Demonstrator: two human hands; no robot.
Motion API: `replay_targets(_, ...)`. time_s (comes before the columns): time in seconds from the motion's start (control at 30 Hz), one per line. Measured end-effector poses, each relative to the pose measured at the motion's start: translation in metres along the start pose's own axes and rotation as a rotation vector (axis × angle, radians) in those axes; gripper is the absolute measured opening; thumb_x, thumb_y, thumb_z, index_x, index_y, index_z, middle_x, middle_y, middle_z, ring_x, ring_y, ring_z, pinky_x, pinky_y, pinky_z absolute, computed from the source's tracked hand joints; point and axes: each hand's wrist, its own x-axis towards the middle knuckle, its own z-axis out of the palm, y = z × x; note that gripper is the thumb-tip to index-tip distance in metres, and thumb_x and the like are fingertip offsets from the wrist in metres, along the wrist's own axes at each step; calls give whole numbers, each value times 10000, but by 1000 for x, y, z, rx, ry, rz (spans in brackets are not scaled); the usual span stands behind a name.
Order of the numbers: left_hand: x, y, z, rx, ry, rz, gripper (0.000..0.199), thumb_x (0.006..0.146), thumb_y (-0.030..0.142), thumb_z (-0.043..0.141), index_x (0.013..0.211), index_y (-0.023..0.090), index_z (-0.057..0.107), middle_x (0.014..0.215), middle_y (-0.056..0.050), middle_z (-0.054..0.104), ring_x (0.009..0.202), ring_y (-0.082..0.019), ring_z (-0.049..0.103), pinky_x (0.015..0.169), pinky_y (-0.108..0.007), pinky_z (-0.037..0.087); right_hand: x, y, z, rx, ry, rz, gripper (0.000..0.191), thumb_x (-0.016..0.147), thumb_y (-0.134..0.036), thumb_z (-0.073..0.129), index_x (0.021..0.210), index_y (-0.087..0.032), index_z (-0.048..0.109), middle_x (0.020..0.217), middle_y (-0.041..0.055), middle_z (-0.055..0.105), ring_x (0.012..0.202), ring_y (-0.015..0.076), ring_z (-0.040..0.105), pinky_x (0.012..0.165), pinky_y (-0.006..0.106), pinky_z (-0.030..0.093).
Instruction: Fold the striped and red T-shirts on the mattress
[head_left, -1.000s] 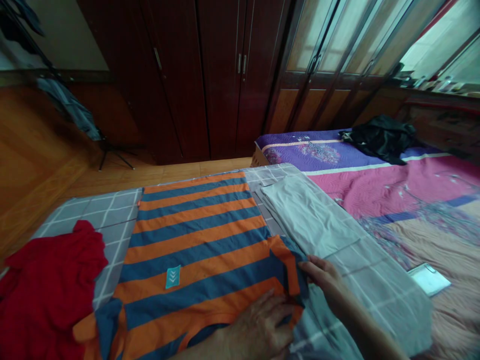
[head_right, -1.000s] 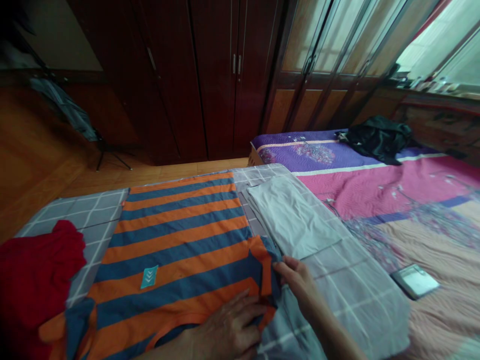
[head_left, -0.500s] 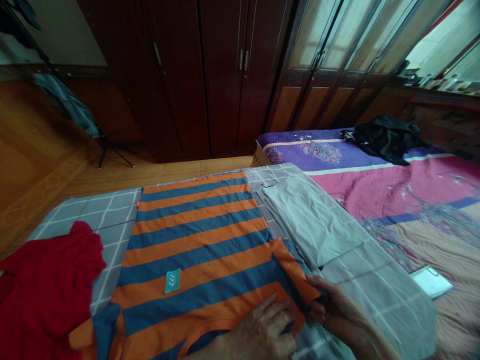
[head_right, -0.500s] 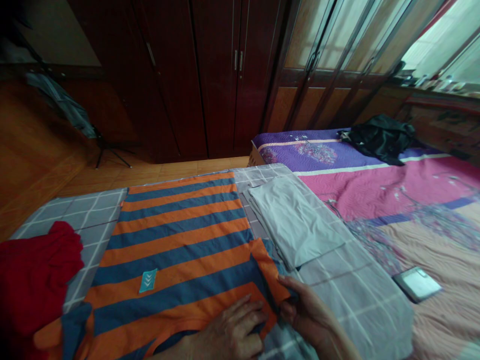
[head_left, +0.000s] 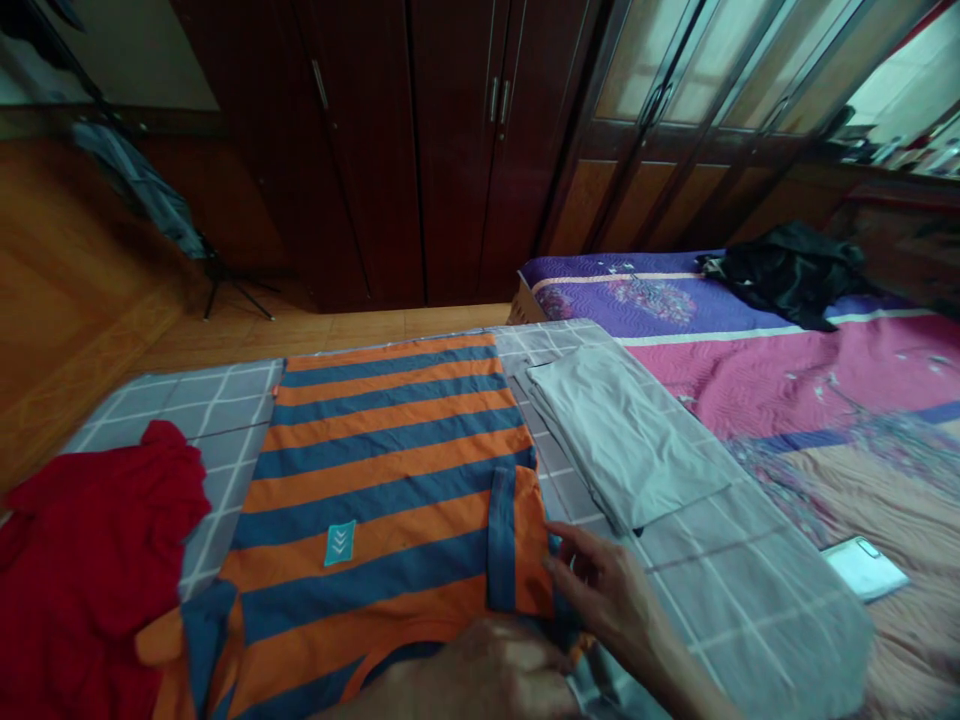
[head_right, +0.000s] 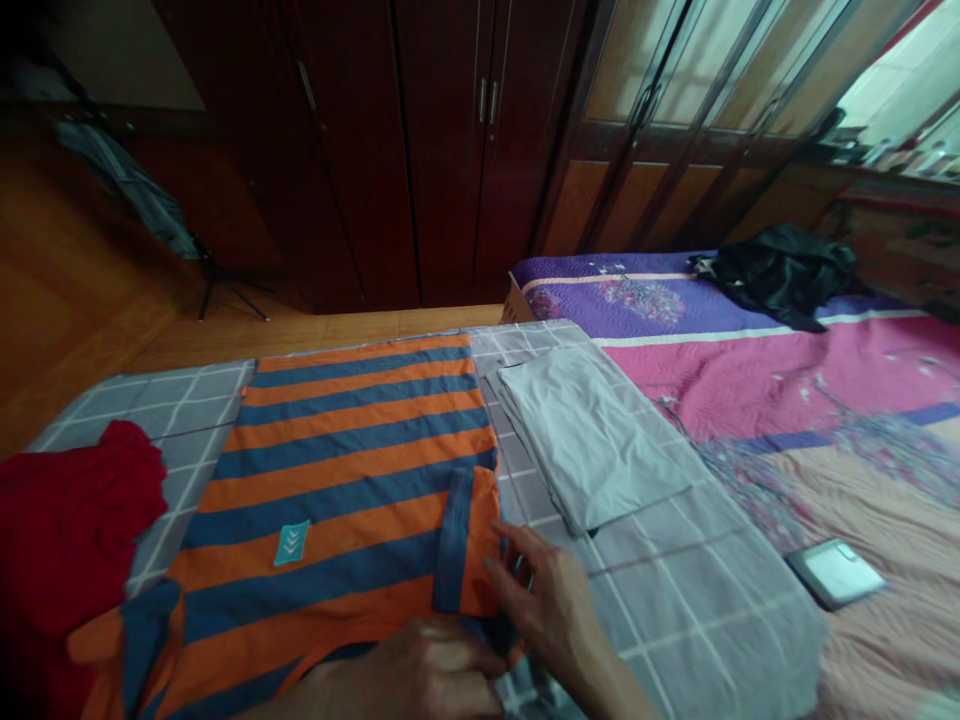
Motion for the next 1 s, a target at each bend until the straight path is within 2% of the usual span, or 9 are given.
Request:
replay_targets(0.1,-2,2,-27,-13,-31,-95,91,920,228,492,973,198,560,999,-4,624,913,-118,585,804,-204,452,15,11,-7,-176,99,-88,364,852,-386,468,1091,-189,659,781,47,653,586,165,574,561,276,408)
replay_targets(0.17,1,3,-35,38,-52,-207,94,893,185,518,985,190,538,1022,-15,596,943,-147,560,810,-240,456,28,11,-10,-266,147,-141,373,873,-354,425,1139,-186,627,816,52,664,641,179,607,595,280,420)
replay_targets(0.33,20,0,-23,261,-57,-274,53,893,140,479,935,155,509,943,-45,551,881,-194,522,770,-310,461,65,-2,-14,-480,99,-206,378,891,-322,427,1222,-200,564,824,55,701,713,203,656,598,268,405)
replay_targets(0.47,25,-4,-19,351,-44,-254,75,891,135,477,822,167,474,816,-26,509,777,-190,495,693,-308,440,84,-5,-15,-626,43,-217,234,891,-281,455,955,-220,671,827,60,715,771,211,671,574,250,373)
replay_targets(0.67,16,0,-25,408,-41,-306,101,869,100,480,807,178,465,803,-22,504,781,-196,489,756,-326,425,85,1,-17,-597,92,-221,235,899,-299,470,1039,-230,646,920,46,703,812,197,665,589,249,385)
replay_targets(0.73,13,2,-25,399,-57,-321,103,867,95,474,805,177,470,811,-26,511,810,-200,497,792,-333,417,85,1,-18,-600,89,-216,228,903,-302,465,995,-227,660,908,47,700,806,195,662,583,249,377)
replay_targets(0.83,8,3,-25,365,-52,-337,75,876,125,485,935,167,504,977,-54,548,948,-213,501,871,-354,397,87,3,-18,-581,76,-196,227,903,-306,467,885,-218,675,856,44,696,776,186,657,583,246,360)
replay_targets(0.93,5,-1,-25,377,5,-400,277,885,189,510,1156,155,465,1240,-102,488,1150,-246,426,961,-394,360,90,6,-17,-530,87,-176,227,896,-324,478,830,-216,667,813,32,695,737,179,646,581,247,347)
replay_targets(1.0,7,-5,-28,373,-25,-448,206,882,165,511,1088,155,498,1168,-93,528,1099,-240,461,902,-379,406,91,8,-16,-507,109,-162,220,888,-327,483,817,-218,660,799,25,693,715,178,638,569,250,336)
